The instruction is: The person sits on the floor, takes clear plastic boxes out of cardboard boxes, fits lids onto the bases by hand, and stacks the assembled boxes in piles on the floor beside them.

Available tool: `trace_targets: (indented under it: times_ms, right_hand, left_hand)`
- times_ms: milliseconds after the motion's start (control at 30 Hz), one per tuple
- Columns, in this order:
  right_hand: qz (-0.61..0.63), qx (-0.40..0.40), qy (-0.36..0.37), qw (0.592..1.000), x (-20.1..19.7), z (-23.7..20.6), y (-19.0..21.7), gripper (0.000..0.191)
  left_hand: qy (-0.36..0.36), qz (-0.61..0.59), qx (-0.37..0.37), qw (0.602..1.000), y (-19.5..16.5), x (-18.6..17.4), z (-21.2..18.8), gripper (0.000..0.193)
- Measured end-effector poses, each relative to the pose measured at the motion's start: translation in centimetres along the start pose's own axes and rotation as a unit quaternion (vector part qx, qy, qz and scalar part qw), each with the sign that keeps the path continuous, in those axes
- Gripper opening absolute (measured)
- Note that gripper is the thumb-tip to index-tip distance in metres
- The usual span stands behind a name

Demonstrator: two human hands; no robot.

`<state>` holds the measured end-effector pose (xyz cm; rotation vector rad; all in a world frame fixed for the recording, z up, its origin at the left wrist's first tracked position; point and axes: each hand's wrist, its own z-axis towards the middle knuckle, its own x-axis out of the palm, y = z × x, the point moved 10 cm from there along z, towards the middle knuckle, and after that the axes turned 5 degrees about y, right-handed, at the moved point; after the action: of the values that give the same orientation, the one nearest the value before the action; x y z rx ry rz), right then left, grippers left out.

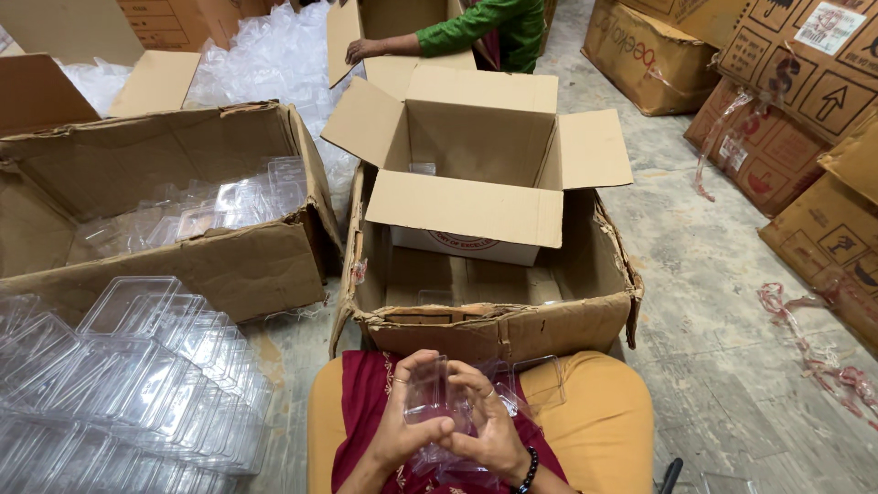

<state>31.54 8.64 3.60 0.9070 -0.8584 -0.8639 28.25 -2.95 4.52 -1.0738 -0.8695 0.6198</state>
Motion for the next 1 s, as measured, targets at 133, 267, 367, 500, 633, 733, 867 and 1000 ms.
trace_targets:
  times_ms: [133,267,367,500,633,733,867,1000]
  right_hand:
    - [-0.016,0.04,-0.002,0.999,0.4,0.4,-0.2,0.074]
    - [-0.005,0.079,0.024,0.997,0.9,0.6,-0.4,0.081]
    - [0.0,0.073,0.016,0.997,0.9,0.5,-0.2,0.084]
    - [0.055,0.104,-0.025,0.993,0.5,0.1,-1.1,0.083]
    - [0.036,0.137,-0.008,0.99,0.9,0.2,-1.8,0.085]
    - [-0.007,0.159,0.007,0.987,0.8,0.3,-2.1,0.085]
    - [-0.006,0.131,-0.002,0.991,0.6,0.2,-1.7,0.084]
    - [0.069,0.138,-0.004,0.988,1.0,0.0,-2.2,0.082]
  left_hand:
    - [-0.017,-0.022,-0.035,0.999,0.3,-1.0,-0.2,0.092]
    - [-0.015,0.006,0.033,0.999,-1.4,-1.7,-0.1,0.088]
    - [-0.002,0.028,0.049,0.998,-1.4,-1.3,-0.2,0.087]
    - [-0.026,0.003,-0.02,0.999,0.6,-1.3,-0.5,0.09]
    - [-0.052,-0.008,-0.021,0.998,0.5,-2.0,-0.5,0.084]
    - [-0.122,-0.066,-0.024,0.99,0.0,-3.8,-0.5,0.087]
    - [-0.096,-0.017,-0.038,0.994,-1.1,-3.3,-0.4,0.097]
    - [-0.075,0.031,-0.072,0.994,-0.6,-2.6,-0.8,0.111]
